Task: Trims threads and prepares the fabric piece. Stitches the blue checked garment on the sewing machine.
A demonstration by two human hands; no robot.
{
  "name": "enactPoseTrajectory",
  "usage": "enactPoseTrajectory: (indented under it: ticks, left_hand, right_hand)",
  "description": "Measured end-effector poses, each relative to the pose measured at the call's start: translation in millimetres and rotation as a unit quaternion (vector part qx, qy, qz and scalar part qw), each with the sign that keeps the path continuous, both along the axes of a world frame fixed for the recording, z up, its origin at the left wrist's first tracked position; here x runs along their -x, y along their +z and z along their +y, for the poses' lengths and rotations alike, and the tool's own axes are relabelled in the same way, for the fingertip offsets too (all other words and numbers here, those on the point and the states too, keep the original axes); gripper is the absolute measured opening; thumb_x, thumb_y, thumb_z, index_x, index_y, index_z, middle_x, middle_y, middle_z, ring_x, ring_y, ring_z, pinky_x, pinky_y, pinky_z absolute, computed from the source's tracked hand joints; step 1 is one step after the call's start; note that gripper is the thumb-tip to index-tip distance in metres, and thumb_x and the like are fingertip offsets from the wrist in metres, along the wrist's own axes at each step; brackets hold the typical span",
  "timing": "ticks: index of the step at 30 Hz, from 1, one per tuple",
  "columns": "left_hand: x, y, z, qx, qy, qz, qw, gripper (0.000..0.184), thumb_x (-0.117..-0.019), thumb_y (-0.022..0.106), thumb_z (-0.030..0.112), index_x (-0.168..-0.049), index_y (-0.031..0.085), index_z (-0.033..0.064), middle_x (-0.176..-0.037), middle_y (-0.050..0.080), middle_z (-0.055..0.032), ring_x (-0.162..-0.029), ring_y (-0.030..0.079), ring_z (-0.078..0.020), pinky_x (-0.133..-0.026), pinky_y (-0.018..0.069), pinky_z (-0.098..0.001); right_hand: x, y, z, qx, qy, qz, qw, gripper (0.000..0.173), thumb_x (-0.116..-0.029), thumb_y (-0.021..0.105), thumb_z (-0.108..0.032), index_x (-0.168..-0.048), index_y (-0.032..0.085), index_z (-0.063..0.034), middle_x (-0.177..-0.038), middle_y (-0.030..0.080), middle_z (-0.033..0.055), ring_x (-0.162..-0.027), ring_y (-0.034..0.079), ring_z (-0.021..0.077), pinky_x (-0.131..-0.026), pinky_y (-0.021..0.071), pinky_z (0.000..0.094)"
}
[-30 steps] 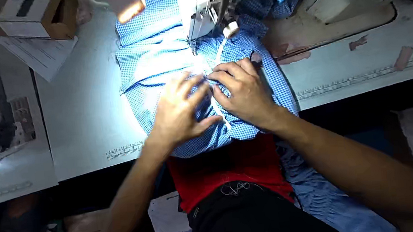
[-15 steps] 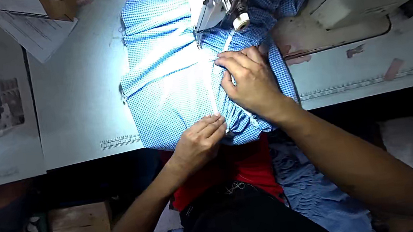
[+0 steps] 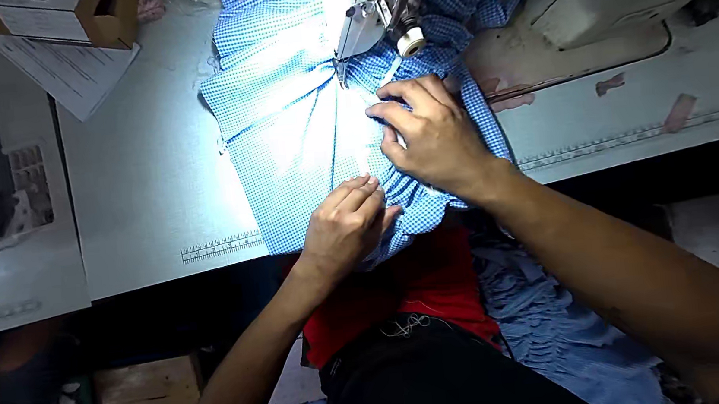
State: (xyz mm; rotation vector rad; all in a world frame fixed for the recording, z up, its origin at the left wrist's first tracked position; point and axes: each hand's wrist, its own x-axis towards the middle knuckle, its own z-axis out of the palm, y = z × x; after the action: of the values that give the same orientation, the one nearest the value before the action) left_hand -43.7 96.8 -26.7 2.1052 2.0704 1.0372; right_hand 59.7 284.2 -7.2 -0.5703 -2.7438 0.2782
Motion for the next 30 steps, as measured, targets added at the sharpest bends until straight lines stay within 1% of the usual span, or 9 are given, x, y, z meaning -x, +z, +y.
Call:
enactPoseTrajectory:
  ticks: [2,6,9,11,14,19,24,27,30]
  left_hand:
    - [3,1,2,0.008,-0.009,-0.002,1.0,0.026,-0.0991,0.068,0.026,-0.105,0.078,0.0039,-0.117,0.076,-0.0119,-0.12,0.069,-0.0234,-0.107,0.0532,-0.0357]
    - [11,2,6,0.007,-0.028,-0.012,1.0,0.022,-0.0994,0.067,0.022,-0.105,0.079,0.0044,-0.117,0.076,-0.0112,-0.12,0.069,-0.0234,-0.107,0.0534,-0.0348]
    - [15,4,9,0.016,-0.024,-0.009,1.0,0.025,-0.0992,0.068,0.026,-0.106,0.079,0.0043,-0.118,0.076,-0.0114,-0.121,0.068,-0.0233,-0.107,0.0536,-0.0353]
    - [17,5,12,0.024,-0.022,-0.008,0.999,0.029,-0.0988,0.069,0.03,-0.107,0.078,0.0041,-0.119,0.075,-0.0116,-0.122,0.068,-0.0236,-0.107,0.0534,-0.0358]
    - [24,3,17,0.023,-0.026,-0.007,0.999,0.03,-0.0988,0.069,0.031,-0.107,0.078,0.0045,-0.119,0.075,-0.011,-0.122,0.068,-0.0235,-0.106,0.0536,-0.036]
    - [41,3,29,0.015,-0.055,-0.002,0.998,0.025,-0.1005,0.066,0.026,-0.107,0.079,0.0052,-0.119,0.076,-0.011,-0.121,0.069,-0.0232,-0.107,0.0528,-0.0353]
    - [57,0,40,0.005,-0.083,0.018,0.996,0.024,-0.1017,0.064,0.023,-0.109,0.08,0.0067,-0.12,0.076,-0.0085,-0.123,0.068,-0.0221,-0.109,0.0512,-0.0344]
    - [73,0,49,0.009,-0.113,0.032,0.993,0.024,-0.1027,0.062,0.023,-0.112,0.079,0.0093,-0.123,0.075,-0.0063,-0.126,0.066,-0.0236,-0.115,0.0463,-0.0422]
    - [83,1,50,0.027,-0.128,0.045,0.99,0.027,-0.1038,0.058,0.025,-0.116,0.079,0.0134,-0.128,0.074,-0.0035,-0.131,0.062,-0.0253,-0.118,0.0394,-0.0529]
  right_hand:
    - [2,1,0,-0.002,0.008,0.011,1.0,0.028,-0.1007,0.049,-0.011,-0.116,0.073,-0.0105,-0.133,0.065,0.011,-0.125,0.056,0.0342,-0.103,0.0454,0.0476]
    - [3,0,4,-0.023,-0.011,-0.007,1.0,0.036,-0.0989,0.05,-0.033,-0.119,0.073,-0.013,-0.136,0.065,0.0094,-0.125,0.057,0.0348,-0.098,0.0454,0.0541]
    - [3,1,5,-0.006,0.011,0.001,1.0,0.031,-0.1014,0.048,-0.017,-0.12,0.072,-0.0115,-0.141,0.061,0.0104,-0.131,0.053,0.0361,-0.104,0.0434,0.0529]
    - [4,-1,6,-0.014,0.011,0.014,1.0,0.028,-0.1025,0.048,-0.015,-0.113,0.073,-0.0097,-0.131,0.067,0.0093,-0.123,0.058,0.0349,-0.1,0.0462,0.0504]
    - [4,1,7,-0.027,-0.011,-0.011,1.0,0.036,-0.1019,0.049,-0.036,-0.117,0.072,-0.0126,-0.132,0.066,0.0087,-0.124,0.058,0.0354,-0.097,0.0446,0.0548]
    - [10,0,10,-0.038,-0.028,-0.011,0.999,0.031,-0.1022,0.046,-0.018,-0.119,0.072,-0.0142,-0.132,0.065,0.0104,-0.123,0.058,0.037,-0.094,0.0462,0.0549]
    - [23,5,17,-0.049,-0.055,-0.039,0.996,0.03,-0.1032,0.044,-0.018,-0.12,0.068,-0.0117,-0.129,0.064,0.0165,-0.12,0.058,0.0432,-0.09,0.0449,0.0601]
    - [30,5,25,-0.076,-0.059,-0.041,0.995,0.03,-0.1031,0.044,-0.019,-0.118,0.068,-0.0095,-0.126,0.065,0.0214,-0.118,0.059,0.0465,-0.088,0.0449,0.0614]
    - [28,12,14,-0.082,-0.048,-0.007,0.995,0.027,-0.1043,0.046,-0.019,-0.113,0.069,-0.0074,-0.127,0.064,0.0225,-0.123,0.056,0.0476,-0.098,0.0416,0.0637]
